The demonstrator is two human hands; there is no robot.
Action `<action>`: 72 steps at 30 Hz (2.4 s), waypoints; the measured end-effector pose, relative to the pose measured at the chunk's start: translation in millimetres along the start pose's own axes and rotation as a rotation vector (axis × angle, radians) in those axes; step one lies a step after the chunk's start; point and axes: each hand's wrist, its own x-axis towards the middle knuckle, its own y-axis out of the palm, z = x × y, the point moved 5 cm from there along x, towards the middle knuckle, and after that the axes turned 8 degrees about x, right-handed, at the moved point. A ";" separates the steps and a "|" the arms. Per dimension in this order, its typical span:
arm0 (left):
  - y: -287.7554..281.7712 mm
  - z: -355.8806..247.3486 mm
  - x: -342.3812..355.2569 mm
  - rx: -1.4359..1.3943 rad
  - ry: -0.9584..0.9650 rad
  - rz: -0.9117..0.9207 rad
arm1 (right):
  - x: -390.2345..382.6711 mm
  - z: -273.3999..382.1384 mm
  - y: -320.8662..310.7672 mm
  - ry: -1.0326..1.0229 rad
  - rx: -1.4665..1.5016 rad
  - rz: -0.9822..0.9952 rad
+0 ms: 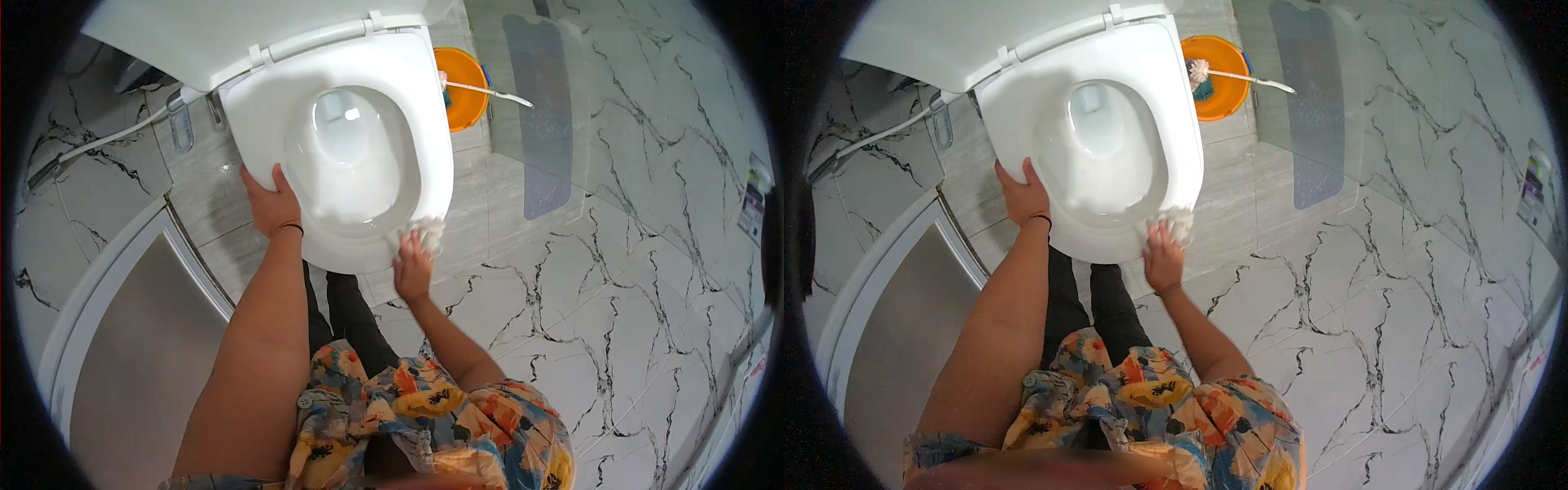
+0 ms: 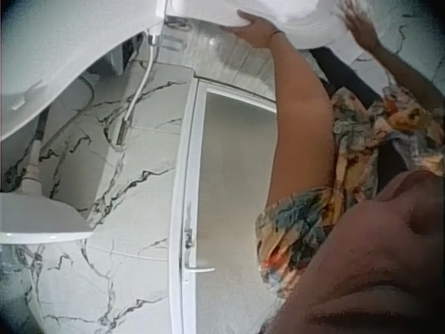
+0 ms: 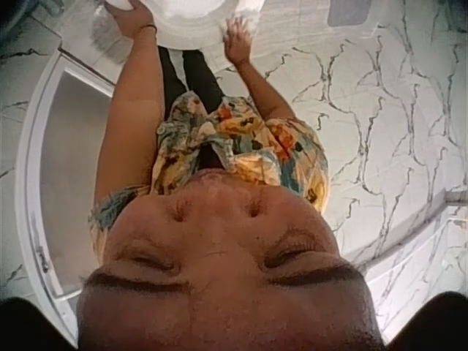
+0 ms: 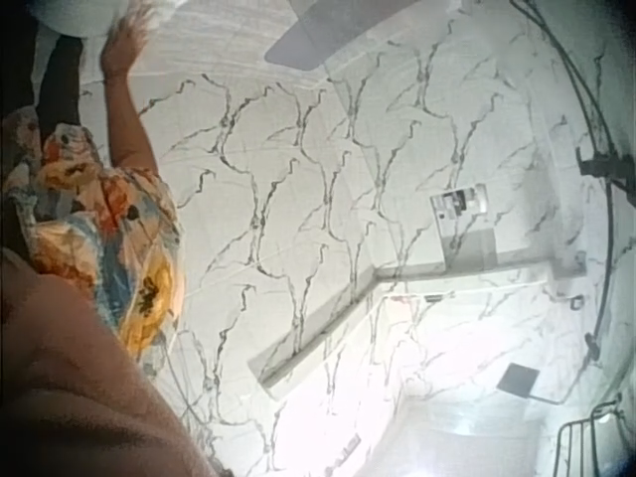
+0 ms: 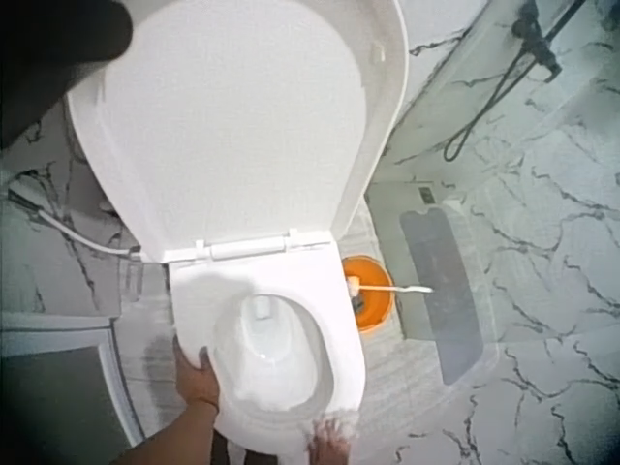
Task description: Cleaning the exterior, seat, and inner rim of a toilet using a cleaning cloth.
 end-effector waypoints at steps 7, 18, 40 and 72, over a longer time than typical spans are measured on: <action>-2.7 1.2 0.7 -0.085 0.024 0.012 | -13.2 40.6 12.1 -0.303 -0.199 0.214; 26.3 69.9 12.9 -1.648 -0.399 0.909 | 59.3 162.5 59.4 -1.010 0.028 0.541; 5.5 4.4 7.0 -0.487 -0.092 0.082 | 256.8 224.8 31.7 -1.234 -0.233 0.273; 5.9 -3.0 4.9 -0.119 -0.196 0.073 | 304.9 182.1 -51.8 -0.668 0.343 -0.135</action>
